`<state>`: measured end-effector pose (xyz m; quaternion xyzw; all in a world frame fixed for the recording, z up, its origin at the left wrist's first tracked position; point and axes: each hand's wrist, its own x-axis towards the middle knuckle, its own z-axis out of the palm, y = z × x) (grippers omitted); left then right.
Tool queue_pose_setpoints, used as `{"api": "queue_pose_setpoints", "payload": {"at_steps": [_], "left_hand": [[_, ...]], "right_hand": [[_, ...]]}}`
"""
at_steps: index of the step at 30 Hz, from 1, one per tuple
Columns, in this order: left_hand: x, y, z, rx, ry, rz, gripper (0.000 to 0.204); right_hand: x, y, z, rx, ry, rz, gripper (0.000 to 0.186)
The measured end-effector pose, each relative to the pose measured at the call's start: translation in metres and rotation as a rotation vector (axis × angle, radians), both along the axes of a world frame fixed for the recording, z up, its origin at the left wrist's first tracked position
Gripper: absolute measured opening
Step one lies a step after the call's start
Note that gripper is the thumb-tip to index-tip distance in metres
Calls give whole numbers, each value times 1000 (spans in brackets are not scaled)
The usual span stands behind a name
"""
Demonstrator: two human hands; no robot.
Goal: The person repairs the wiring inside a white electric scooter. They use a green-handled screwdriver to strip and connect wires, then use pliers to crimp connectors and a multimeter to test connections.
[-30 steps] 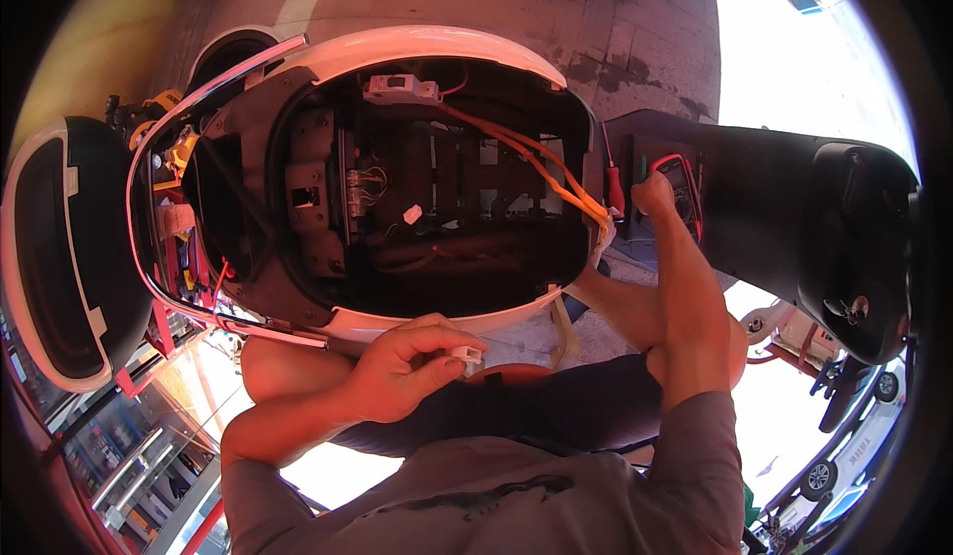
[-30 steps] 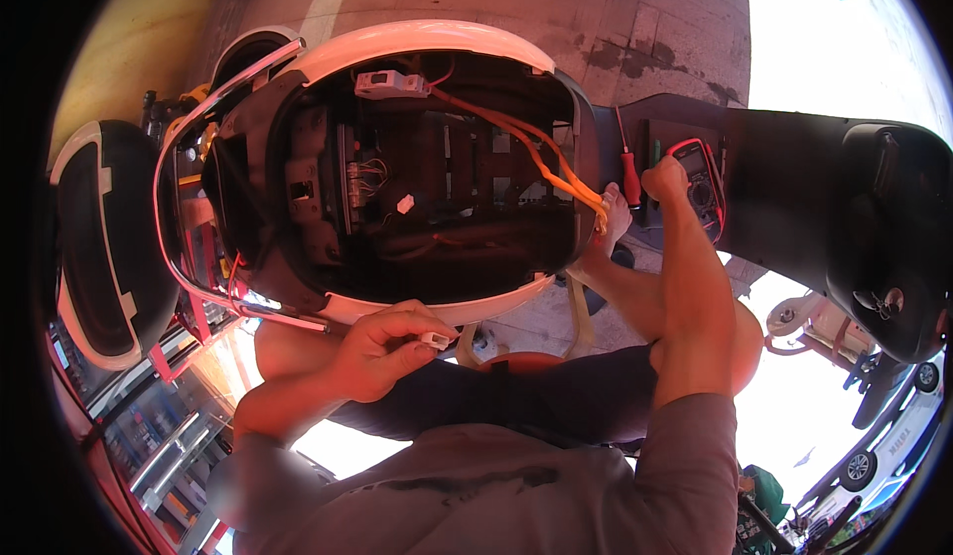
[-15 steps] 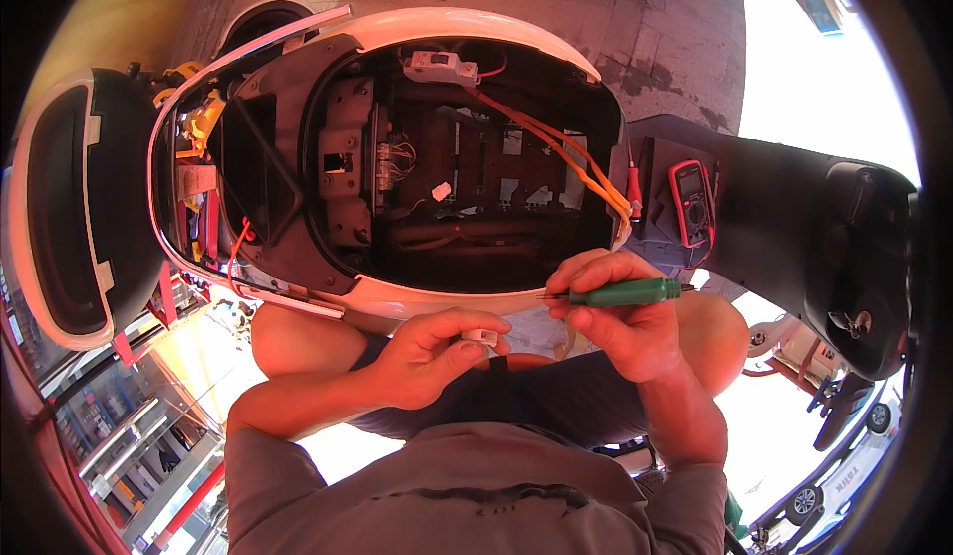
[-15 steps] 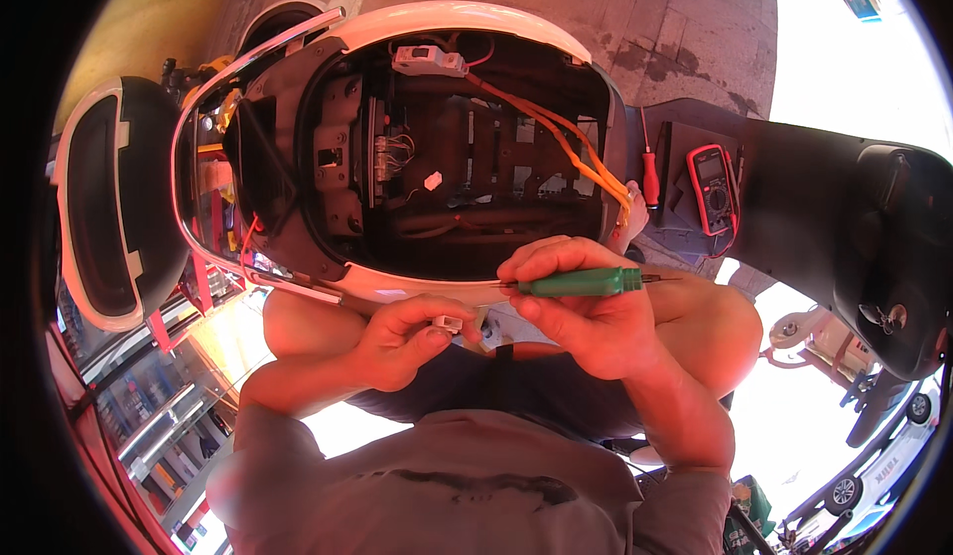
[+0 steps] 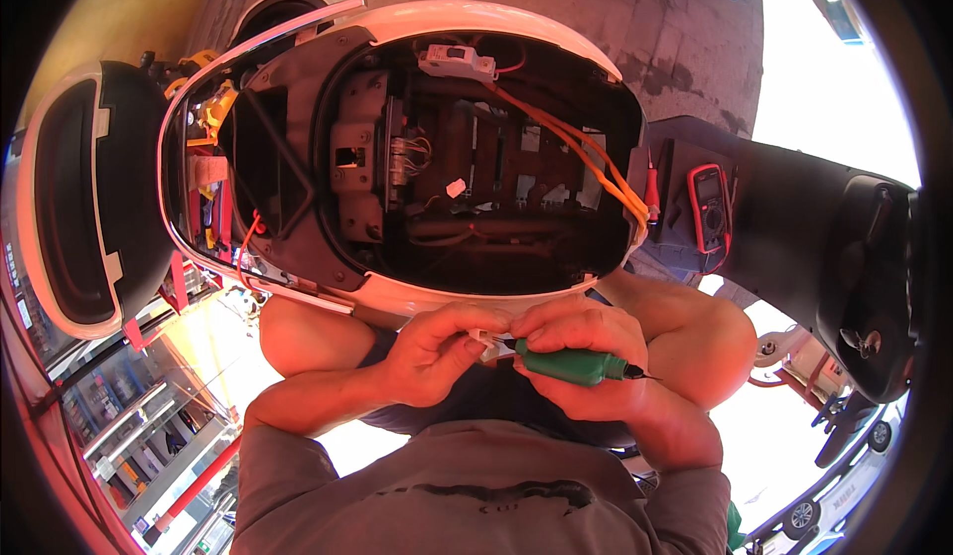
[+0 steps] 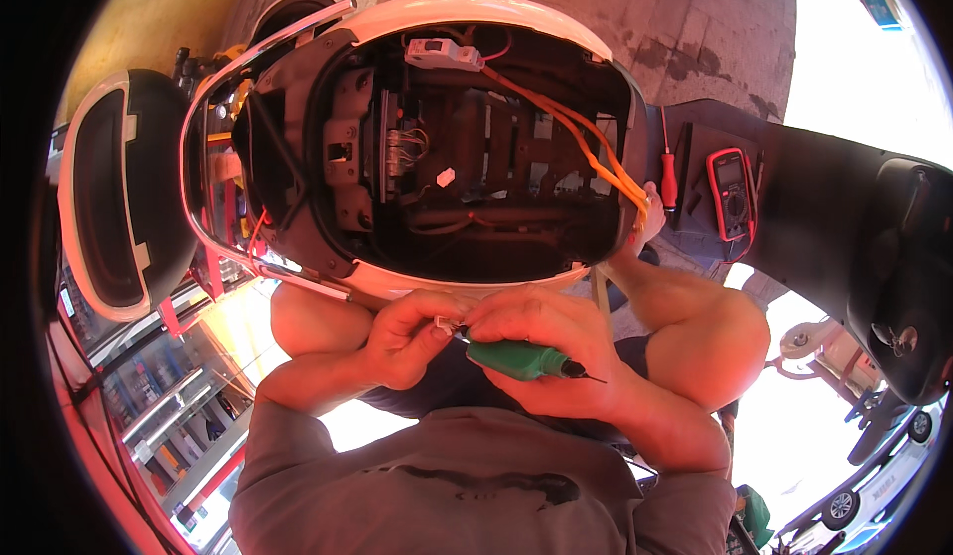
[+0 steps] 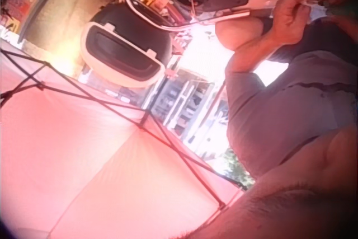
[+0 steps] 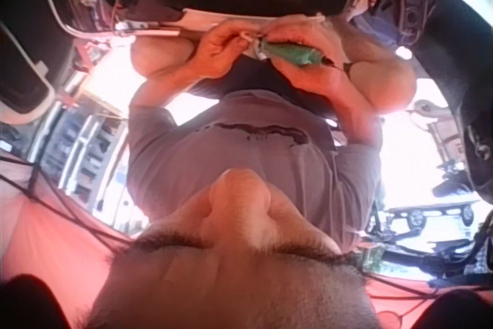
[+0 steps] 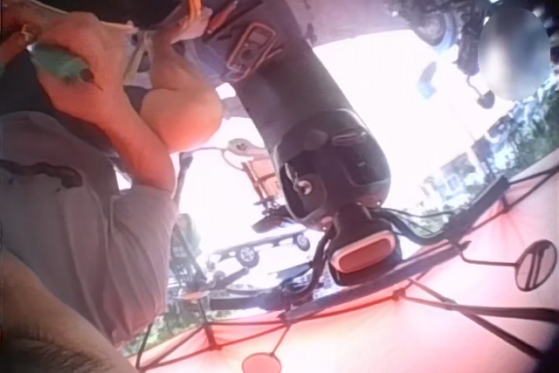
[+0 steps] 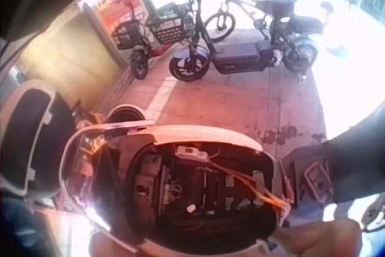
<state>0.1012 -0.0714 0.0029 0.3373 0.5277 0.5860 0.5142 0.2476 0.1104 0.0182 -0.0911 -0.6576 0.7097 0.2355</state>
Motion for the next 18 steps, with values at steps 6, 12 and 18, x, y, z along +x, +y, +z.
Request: {"api": "queue_pose_setpoints", "payload": {"at_steps": [6,12,18], "left_hand": [[1,4,-5,44,-34,-16,23],[5,4,-1,-8,-62,2,22],[2,6,-4,31,-49,-3,21]], "right_hand": [[3,1,5,95,-36,-7,35],[6,5,4,31,-45,14,30],[19,13,7,-184,-209,-84,35]]}}
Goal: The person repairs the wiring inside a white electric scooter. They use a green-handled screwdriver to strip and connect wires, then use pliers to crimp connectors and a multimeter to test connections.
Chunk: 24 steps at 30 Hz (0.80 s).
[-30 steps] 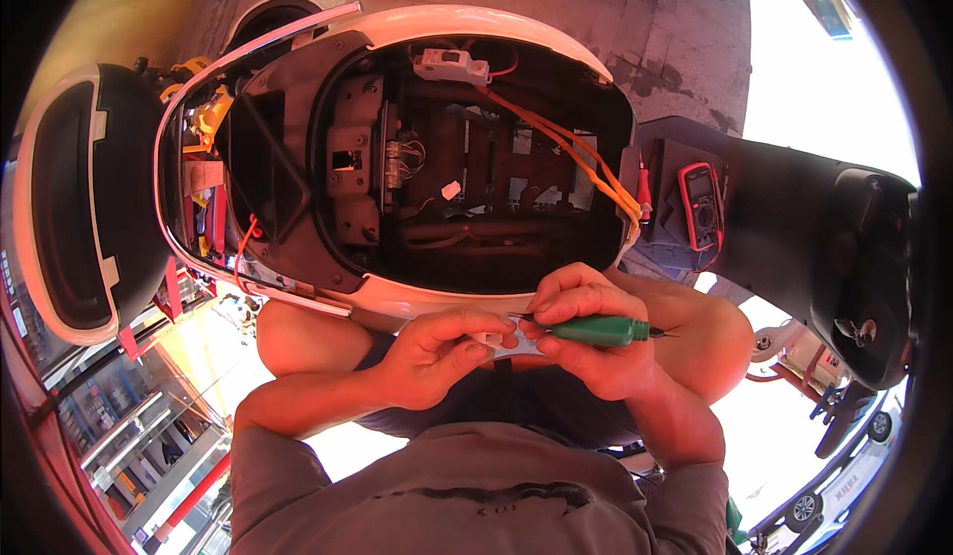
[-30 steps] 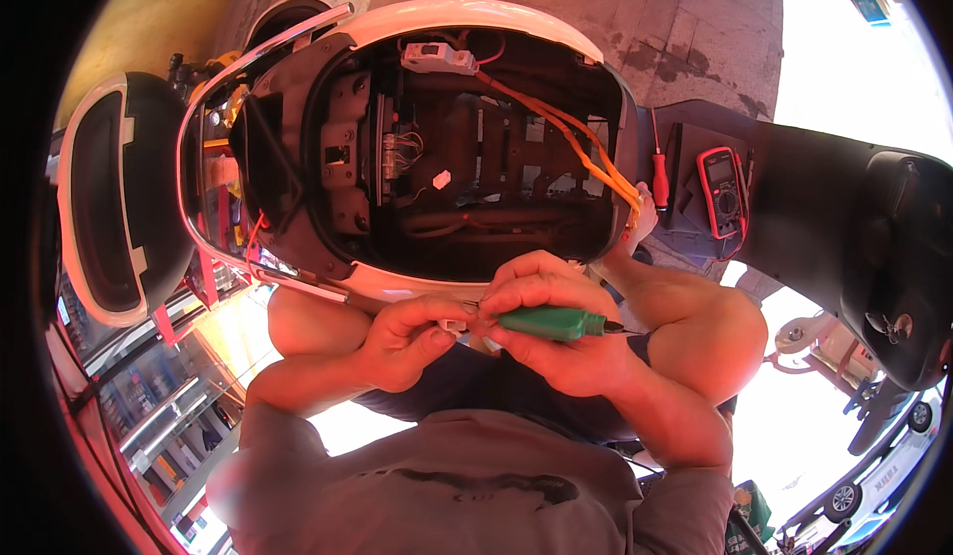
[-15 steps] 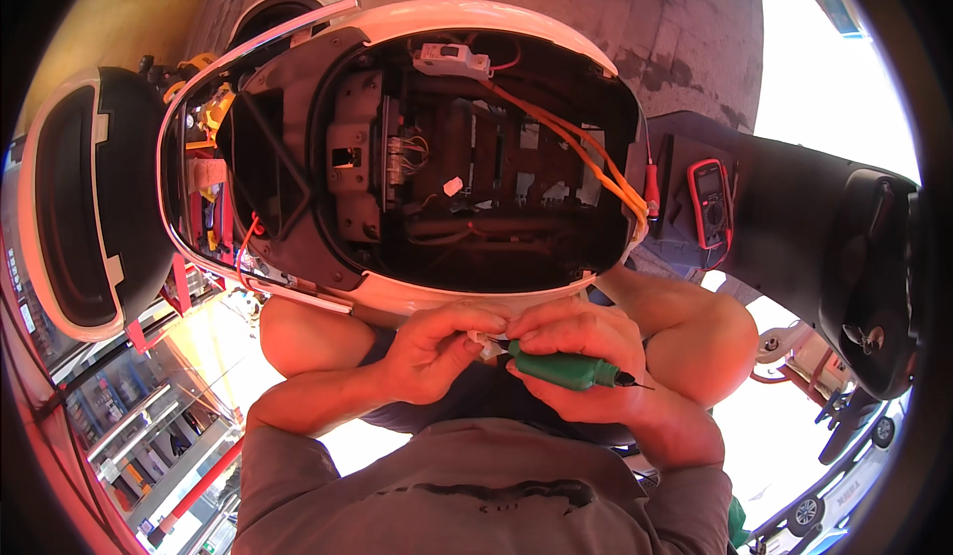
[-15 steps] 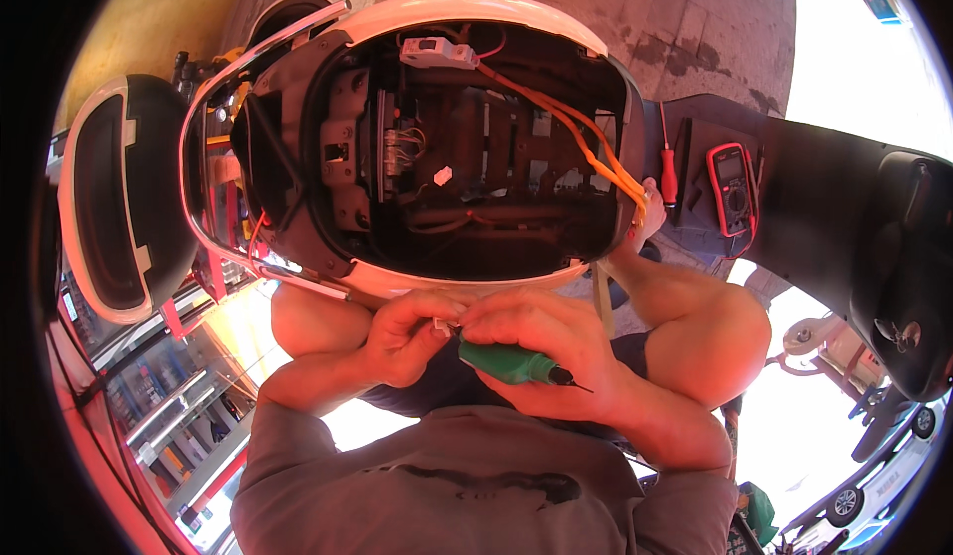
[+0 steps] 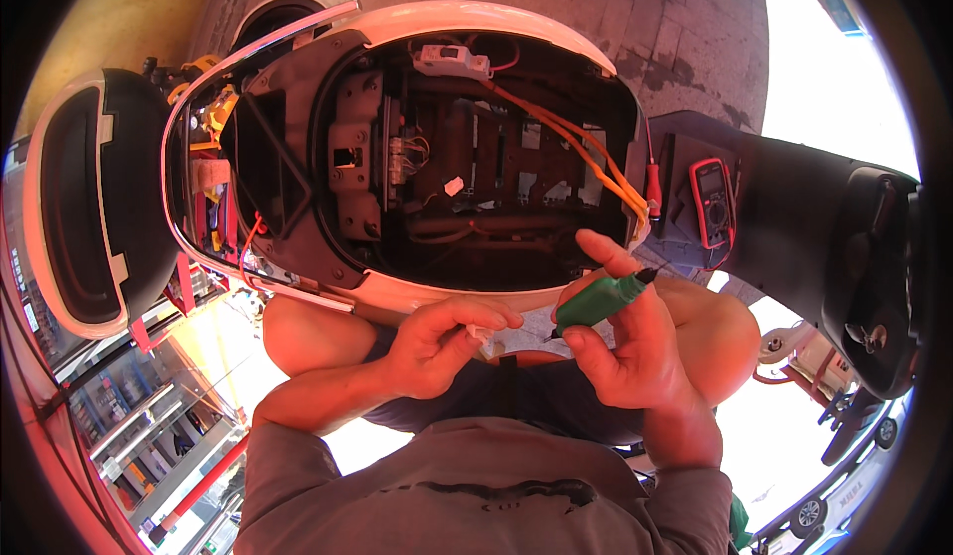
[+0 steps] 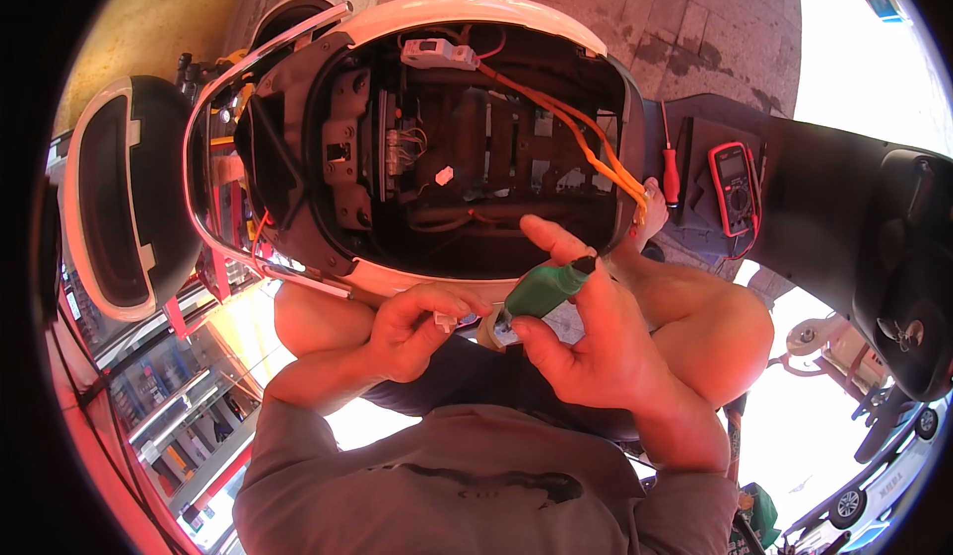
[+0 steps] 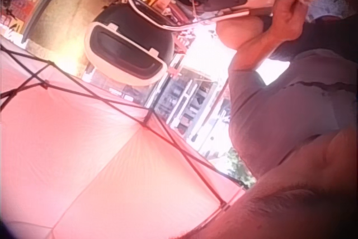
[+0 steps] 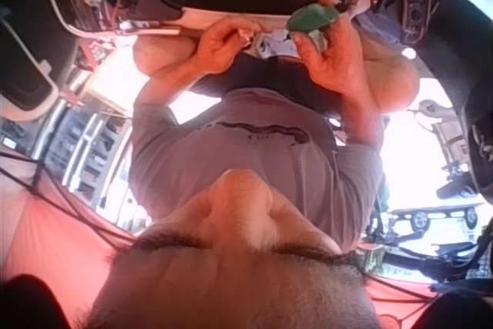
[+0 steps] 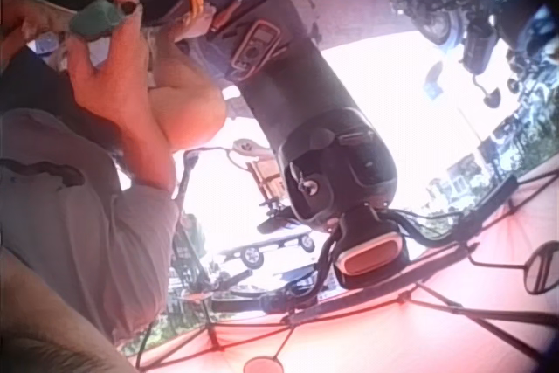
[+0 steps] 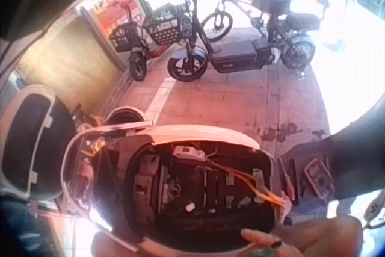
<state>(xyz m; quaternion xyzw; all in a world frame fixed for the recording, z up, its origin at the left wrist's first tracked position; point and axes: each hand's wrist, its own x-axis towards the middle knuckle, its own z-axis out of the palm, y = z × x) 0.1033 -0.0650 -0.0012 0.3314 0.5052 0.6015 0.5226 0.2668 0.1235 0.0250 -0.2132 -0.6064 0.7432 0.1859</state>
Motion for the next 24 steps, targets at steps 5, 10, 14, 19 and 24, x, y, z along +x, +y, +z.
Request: {"api": "queue_pose_setpoints", "payload": {"at_steps": [5,10,14,19,24], "left_hand": [[-3,-3,-4,17,26,-36,20],[4,-5,-3,1,-104,31,18],[6,-5,-3,15,-148,48,17],[6,-4,-1,5,-108,29,17],[5,-3,2,-16,-66,-1,17]], "right_hand": [[7,20,2,78,86,166,72],[3,-1,14,-519,321,106,43],[-5,-2,-1,-304,418,112,32],[-1,5,-1,-20,268,97,31],[-9,-2,1,128,181,135,29]]}}
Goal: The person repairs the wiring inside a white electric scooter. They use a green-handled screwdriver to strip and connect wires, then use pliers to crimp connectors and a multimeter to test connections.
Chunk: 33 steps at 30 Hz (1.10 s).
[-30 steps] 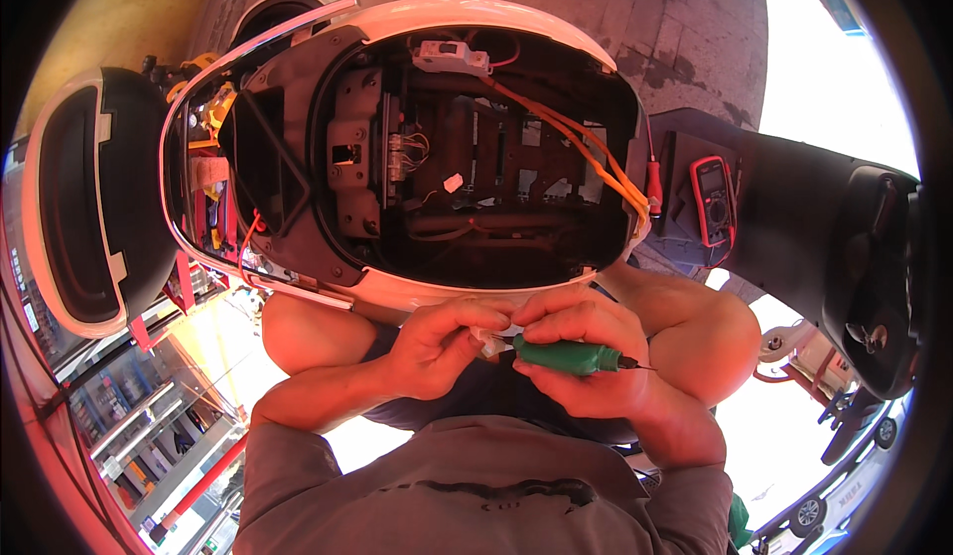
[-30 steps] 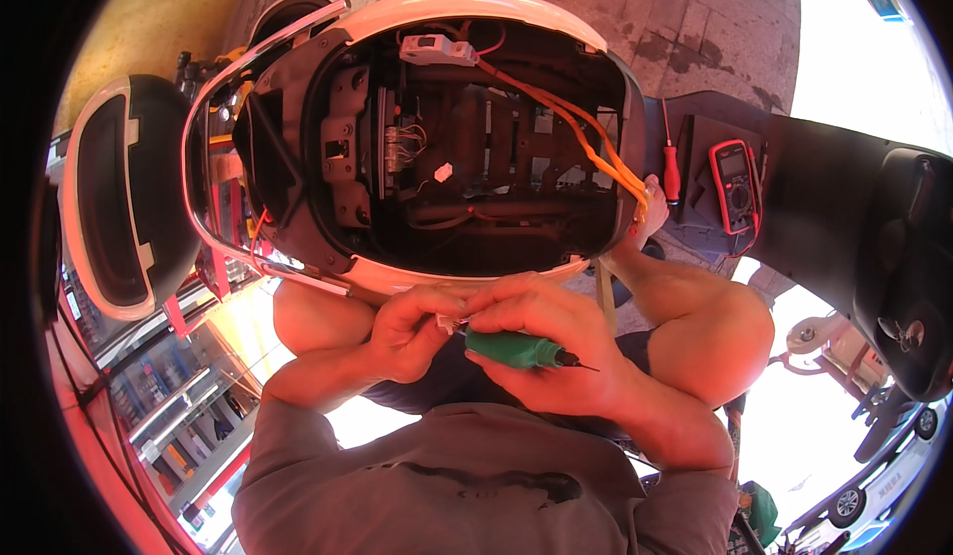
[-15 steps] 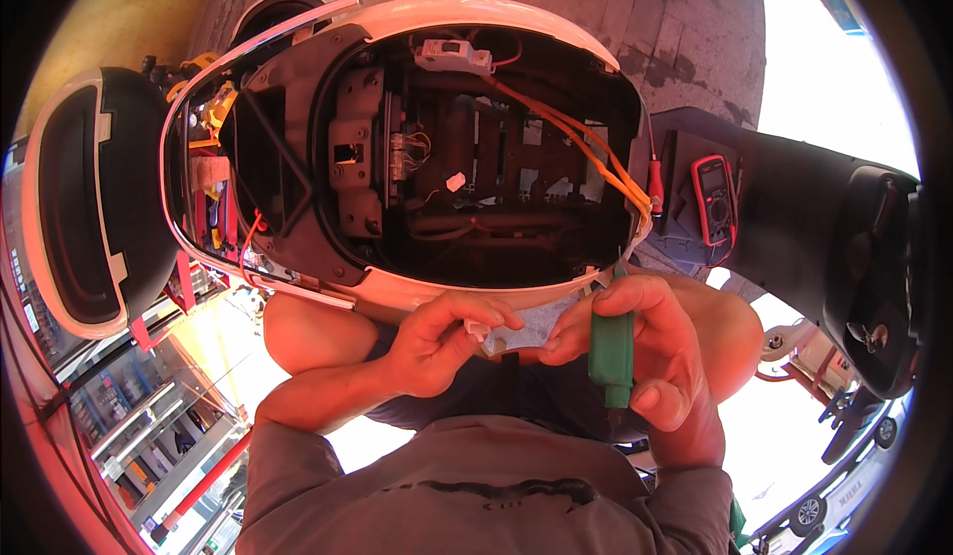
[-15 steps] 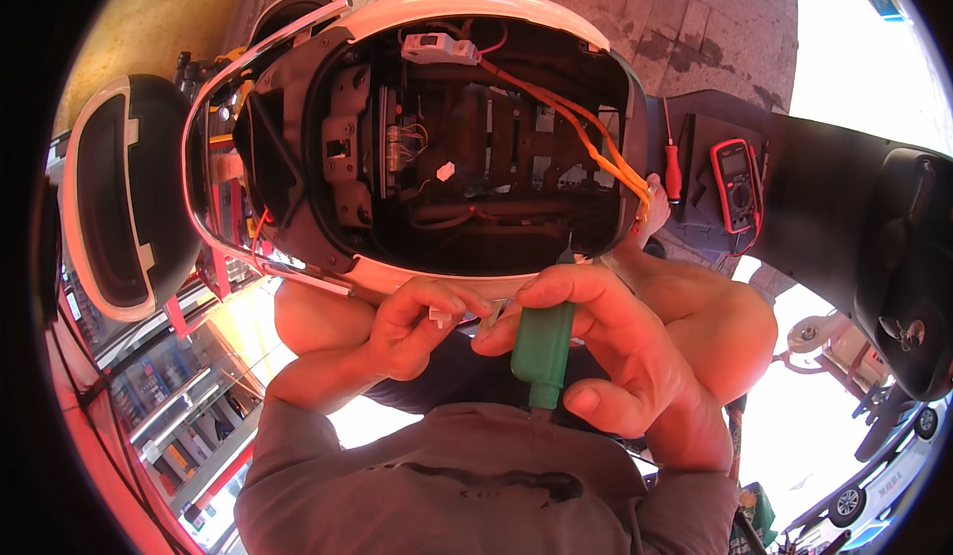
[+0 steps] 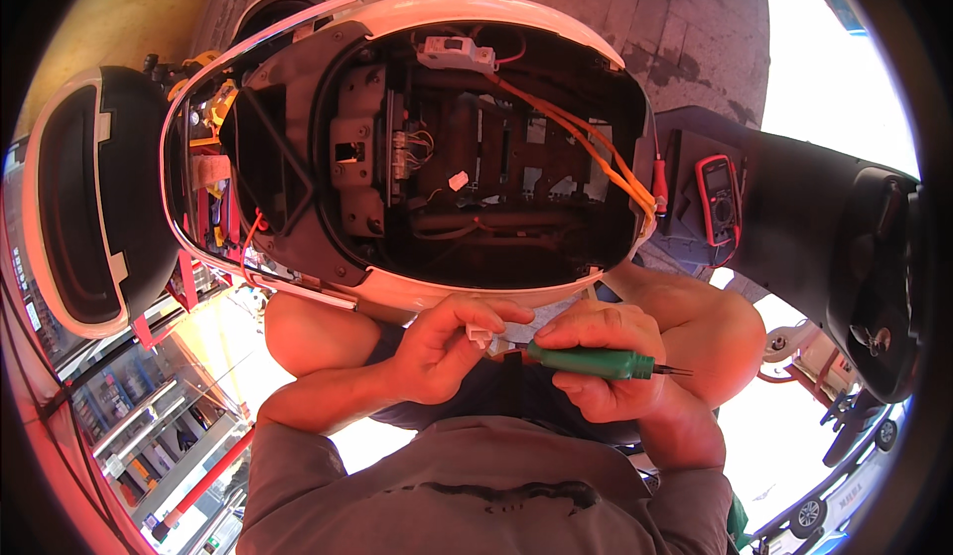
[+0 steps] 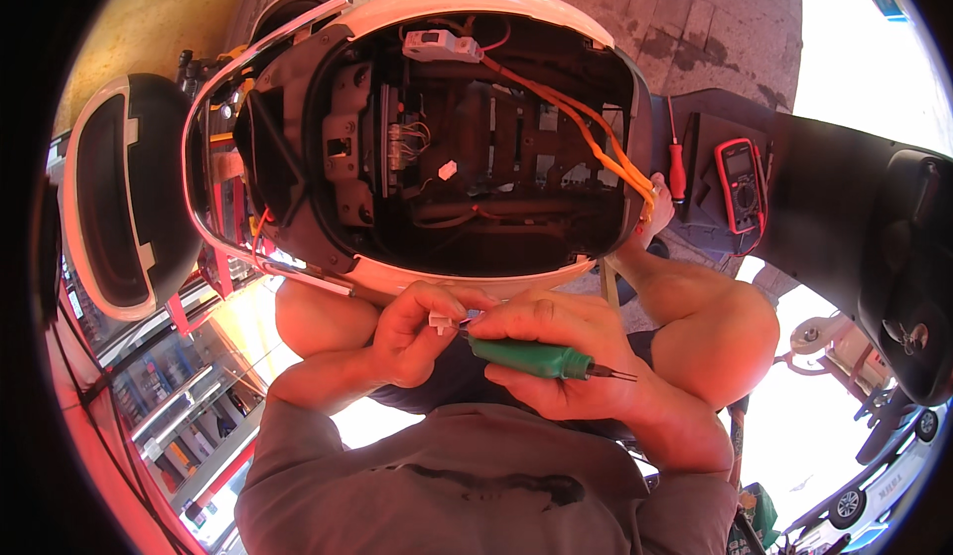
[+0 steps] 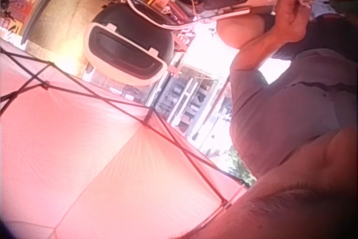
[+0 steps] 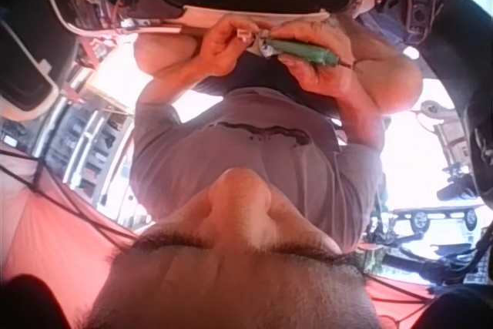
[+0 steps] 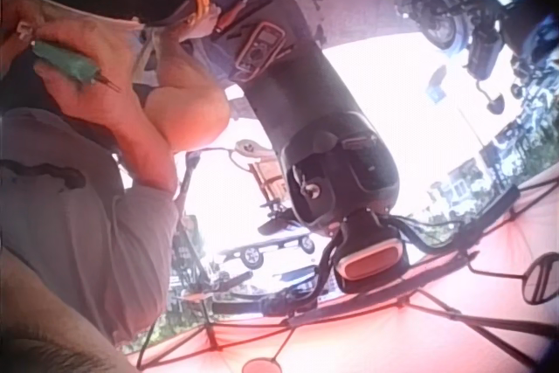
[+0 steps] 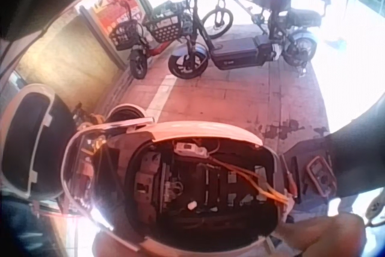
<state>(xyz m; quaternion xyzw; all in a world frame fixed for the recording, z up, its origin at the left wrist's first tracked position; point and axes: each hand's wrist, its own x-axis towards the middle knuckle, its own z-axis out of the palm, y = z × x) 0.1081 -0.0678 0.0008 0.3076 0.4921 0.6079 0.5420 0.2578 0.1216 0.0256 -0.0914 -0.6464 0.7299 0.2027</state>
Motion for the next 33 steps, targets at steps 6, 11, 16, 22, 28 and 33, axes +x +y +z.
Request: {"api": "queue_pose_setpoints", "payload": {"at_steps": [6,11,16,22,28,33], "left_hand": [[0,-1,-2,3,36,-9,20],[1,-1,-4,27,77,-19,23],[2,-1,-5,19,121,-17,23],[4,2,-6,42,169,-1,23],[5,3,-8,61,348,35,25],[4,-2,-11,18,427,8,25]], "right_hand": [[-6,-7,-6,149,1,-35,29],[-8,-9,-5,184,-11,-40,29],[-9,-8,0,197,-40,-21,30],[-9,-14,3,186,-127,-76,28],[-8,-22,2,108,-196,-121,25],[-9,-30,-1,102,-192,-174,25]]}}
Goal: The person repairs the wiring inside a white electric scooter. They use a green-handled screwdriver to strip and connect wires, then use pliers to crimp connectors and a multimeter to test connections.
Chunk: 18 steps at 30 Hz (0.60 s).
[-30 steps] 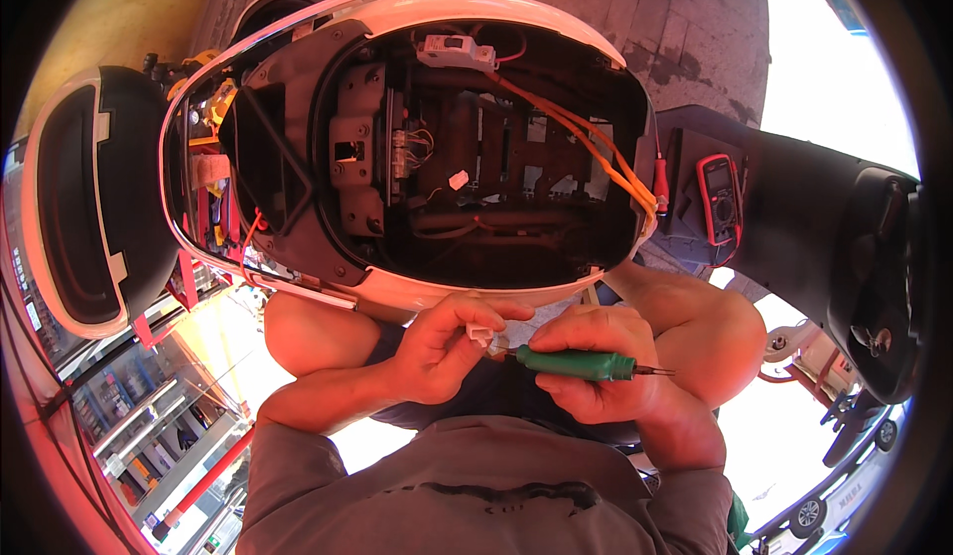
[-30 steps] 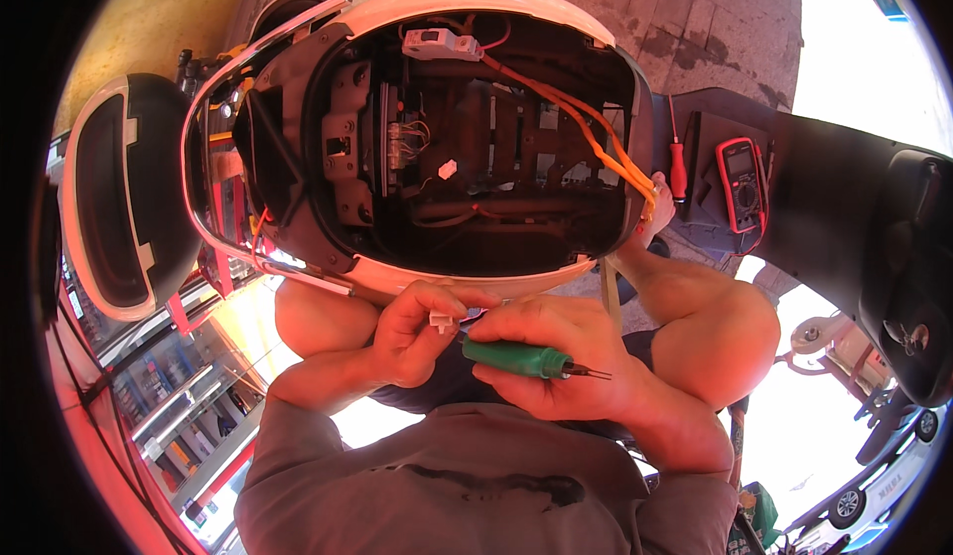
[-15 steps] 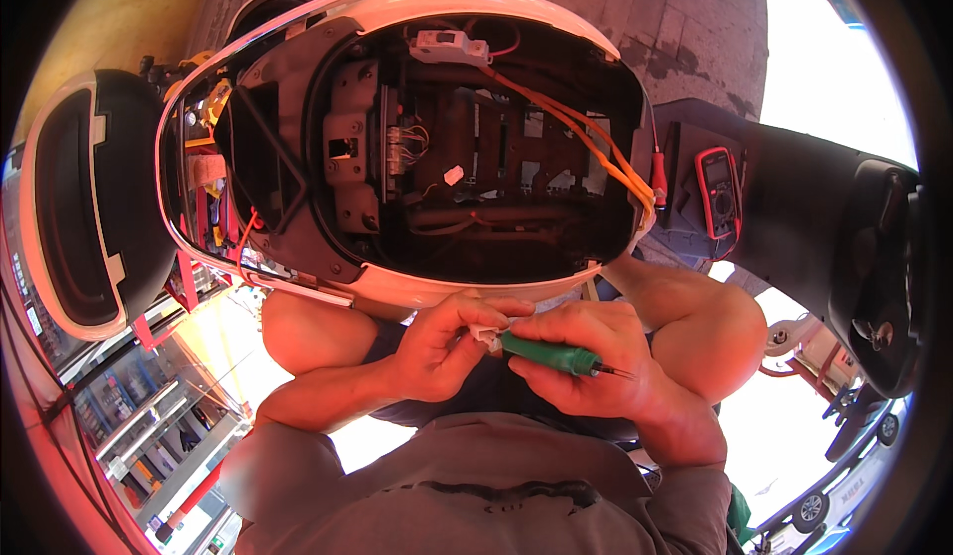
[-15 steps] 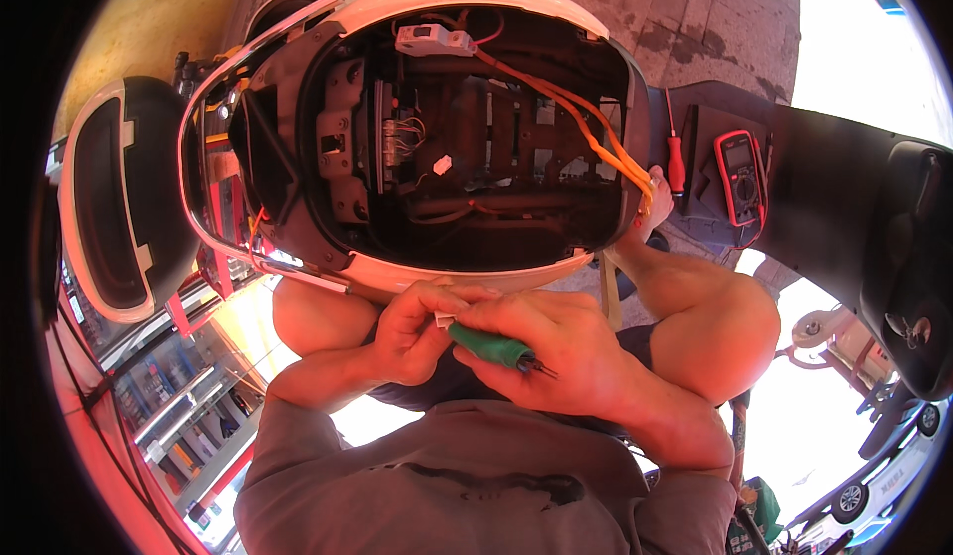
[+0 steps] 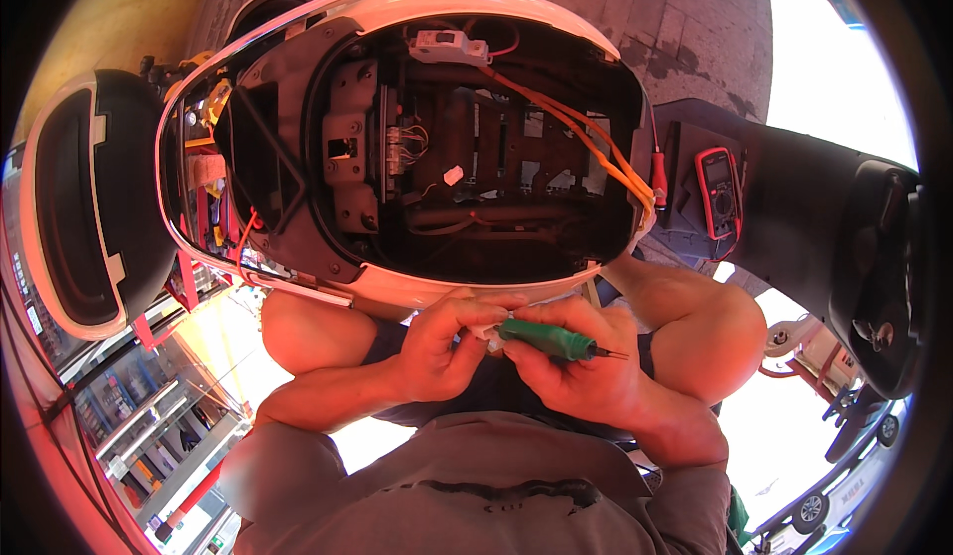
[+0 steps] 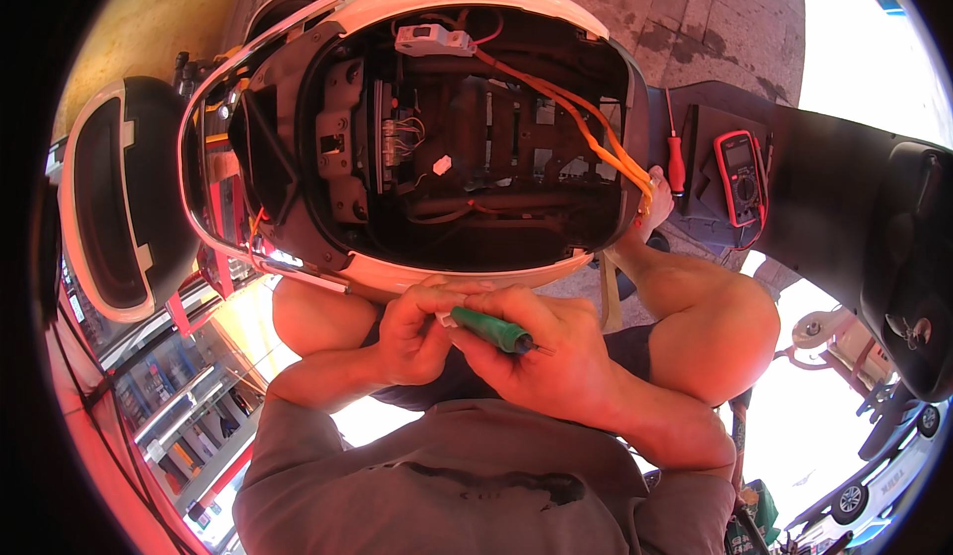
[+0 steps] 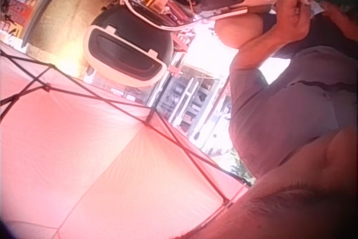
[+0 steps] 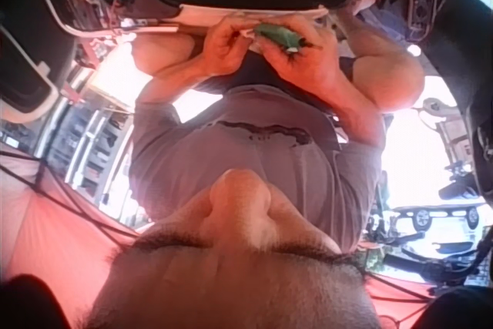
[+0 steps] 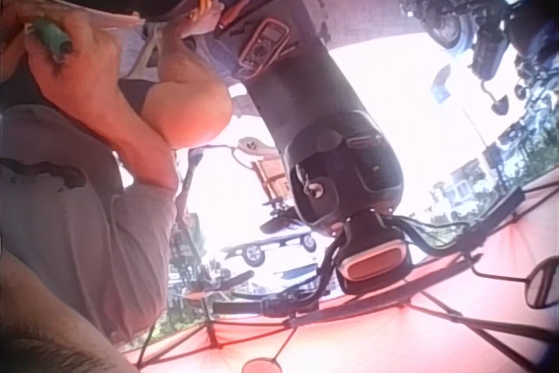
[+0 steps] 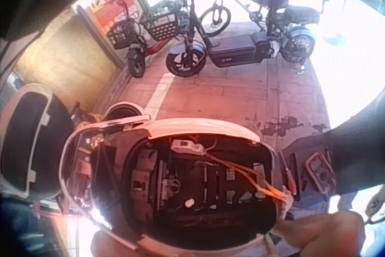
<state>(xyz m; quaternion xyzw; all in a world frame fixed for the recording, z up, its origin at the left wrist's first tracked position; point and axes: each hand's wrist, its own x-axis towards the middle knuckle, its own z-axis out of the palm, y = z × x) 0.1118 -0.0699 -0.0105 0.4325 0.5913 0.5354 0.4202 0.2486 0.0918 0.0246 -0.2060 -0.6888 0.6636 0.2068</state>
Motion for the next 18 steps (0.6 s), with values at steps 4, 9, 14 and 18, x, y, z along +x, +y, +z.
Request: {"api": "queue_pose_setpoints", "payload": {"at_steps": [4,9,14,18], "left_hand": [[-3,-2,3,-52,73,-19,25],[-5,2,9,-71,175,-35,28],[-5,6,10,-57,207,-21,32],[-3,10,9,-19,248,26,33]], "right_hand": [[1,2,0,50,-9,47,22],[1,1,4,3,-8,56,21],[1,4,6,35,-16,63,22],[1,7,7,98,-16,72,23]]}}
